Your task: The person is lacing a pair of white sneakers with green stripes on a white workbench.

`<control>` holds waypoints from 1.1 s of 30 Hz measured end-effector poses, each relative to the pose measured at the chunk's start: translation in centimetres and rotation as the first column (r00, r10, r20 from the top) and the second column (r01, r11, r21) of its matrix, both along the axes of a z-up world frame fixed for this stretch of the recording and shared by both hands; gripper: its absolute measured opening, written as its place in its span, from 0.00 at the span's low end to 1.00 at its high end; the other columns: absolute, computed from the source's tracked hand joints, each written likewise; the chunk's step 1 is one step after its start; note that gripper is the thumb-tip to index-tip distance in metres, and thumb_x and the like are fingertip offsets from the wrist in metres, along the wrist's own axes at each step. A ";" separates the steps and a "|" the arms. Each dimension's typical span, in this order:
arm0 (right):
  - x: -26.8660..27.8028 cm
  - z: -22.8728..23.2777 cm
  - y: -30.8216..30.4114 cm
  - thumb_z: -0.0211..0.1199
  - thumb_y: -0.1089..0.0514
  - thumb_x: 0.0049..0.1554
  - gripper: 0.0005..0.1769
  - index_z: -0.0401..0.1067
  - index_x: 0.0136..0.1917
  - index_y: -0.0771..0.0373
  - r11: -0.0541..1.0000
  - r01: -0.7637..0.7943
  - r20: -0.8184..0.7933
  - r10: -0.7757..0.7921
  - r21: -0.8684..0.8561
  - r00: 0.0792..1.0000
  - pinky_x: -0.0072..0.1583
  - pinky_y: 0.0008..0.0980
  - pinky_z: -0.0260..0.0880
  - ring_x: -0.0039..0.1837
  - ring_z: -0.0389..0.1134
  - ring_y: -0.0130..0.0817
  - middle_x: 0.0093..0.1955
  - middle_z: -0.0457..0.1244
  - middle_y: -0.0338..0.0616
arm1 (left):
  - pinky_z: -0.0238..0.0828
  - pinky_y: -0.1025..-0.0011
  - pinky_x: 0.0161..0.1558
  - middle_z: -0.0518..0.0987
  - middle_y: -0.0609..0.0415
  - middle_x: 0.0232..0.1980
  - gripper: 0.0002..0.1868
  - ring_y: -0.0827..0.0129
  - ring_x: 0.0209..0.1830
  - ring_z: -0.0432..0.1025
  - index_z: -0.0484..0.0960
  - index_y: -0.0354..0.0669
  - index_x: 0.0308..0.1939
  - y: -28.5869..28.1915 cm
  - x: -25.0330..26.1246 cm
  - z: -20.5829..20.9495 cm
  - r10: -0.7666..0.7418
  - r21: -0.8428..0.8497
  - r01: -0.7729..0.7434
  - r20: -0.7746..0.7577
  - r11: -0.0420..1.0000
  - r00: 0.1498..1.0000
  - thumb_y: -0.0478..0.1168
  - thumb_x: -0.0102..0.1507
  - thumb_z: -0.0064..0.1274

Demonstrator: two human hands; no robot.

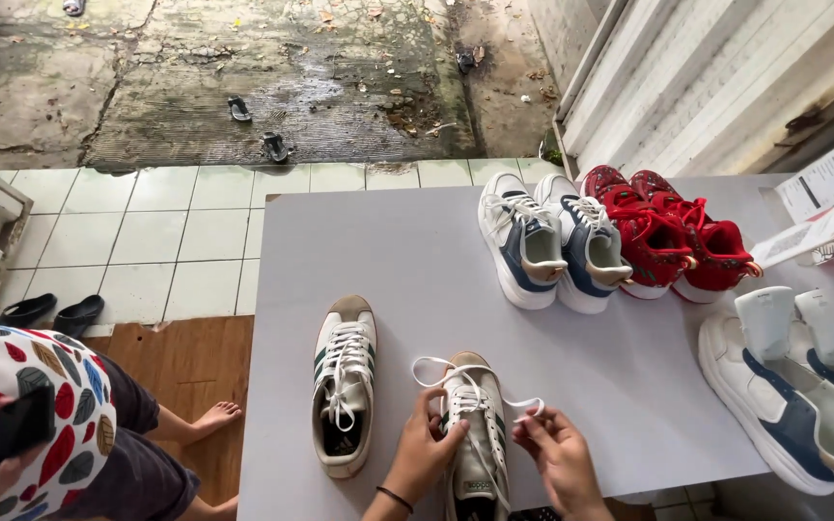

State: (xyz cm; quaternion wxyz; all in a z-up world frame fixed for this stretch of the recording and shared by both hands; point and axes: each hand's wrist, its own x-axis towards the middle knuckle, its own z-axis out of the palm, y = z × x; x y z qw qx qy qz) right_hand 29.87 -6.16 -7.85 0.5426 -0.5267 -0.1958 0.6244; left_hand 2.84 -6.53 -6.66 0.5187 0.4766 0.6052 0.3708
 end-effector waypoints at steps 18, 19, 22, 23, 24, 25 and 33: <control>-4.8 5.1 2.0 0.76 0.66 0.63 0.03 0.82 0.50 0.67 0.949 -0.316 0.455 0.279 0.006 0.846 0.54 0.35 0.83 0.46 0.75 0.35 0.46 0.76 0.48 | 0.77 0.57 0.47 0.74 0.54 0.42 0.13 0.56 0.43 0.76 0.98 0.51 0.41 0.7 1.2 4.0 -0.078 0.342 0.246 -0.438 0.907 0.896 0.51 0.69 0.65; -4.9 5.5 2.0 0.75 0.66 0.63 0.03 0.82 0.48 0.66 0.935 -0.354 0.498 0.304 0.006 0.812 0.53 0.33 0.84 0.46 0.75 0.33 0.48 0.77 0.47 | 0.76 0.54 0.48 0.74 0.53 0.41 0.15 0.54 0.42 0.75 0.97 0.51 0.37 0.8 1.4 4.0 -0.105 0.292 0.267 -0.471 0.918 0.876 0.51 0.70 0.61; -5.8 6.9 2.5 0.76 0.63 0.64 0.05 0.81 0.46 0.63 0.921 -0.389 0.589 0.327 -0.022 0.739 0.50 0.31 0.81 0.45 0.74 0.30 0.48 0.77 0.43 | 0.77 0.56 0.47 0.73 0.54 0.42 0.14 0.55 0.42 0.75 1.00 0.55 0.41 1.6 1.7 2.7 -0.117 0.258 0.271 -0.488 0.927 0.865 0.51 0.68 0.61; -5.8 7.3 2.5 0.76 0.63 0.64 0.05 0.81 0.46 0.63 0.919 -0.394 0.589 0.331 -0.023 0.737 0.50 0.31 0.81 0.45 0.74 0.30 0.48 0.77 0.43 | 0.77 0.56 0.47 0.73 0.54 0.42 0.14 0.55 0.42 0.75 1.00 0.55 0.41 1.6 1.9 2.3 -0.113 0.257 0.266 -0.488 0.929 0.866 0.51 0.68 0.61; -5.9 7.7 2.5 0.75 0.62 0.64 0.05 0.81 0.46 0.62 0.900 -0.436 0.633 0.349 -0.020 0.691 0.48 0.29 0.75 0.43 0.70 0.28 0.46 0.76 0.40 | 0.77 0.57 0.49 0.74 0.53 0.42 0.13 0.53 0.43 0.76 1.01 0.56 0.44 1.6 2.0 2.0 -0.110 0.263 0.261 -0.478 0.929 0.871 0.51 0.67 0.62; -6.0 8.1 2.4 0.75 0.60 0.64 0.04 0.82 0.47 0.60 0.877 -0.479 0.673 0.366 -0.020 0.642 0.46 0.27 0.68 0.41 0.65 0.26 0.43 0.74 0.38 | 0.77 0.57 0.52 0.75 0.52 0.42 0.13 0.51 0.44 0.76 1.01 0.58 0.46 1.5 2.0 1.7 -0.105 0.266 0.255 -0.470 0.930 0.876 0.51 0.66 0.64; -6.1 9.2 2.8 0.76 0.60 0.65 0.10 0.80 0.41 0.61 0.860 -0.507 0.652 0.416 -0.056 0.634 0.50 0.27 0.69 0.44 0.66 0.26 0.44 0.69 0.36 | 0.74 0.56 0.46 0.72 0.54 0.41 0.09 0.55 0.41 0.73 1.01 0.59 0.46 0.9 2.6 1.6 -0.020 0.345 0.186 -0.434 0.920 0.901 0.48 0.68 0.67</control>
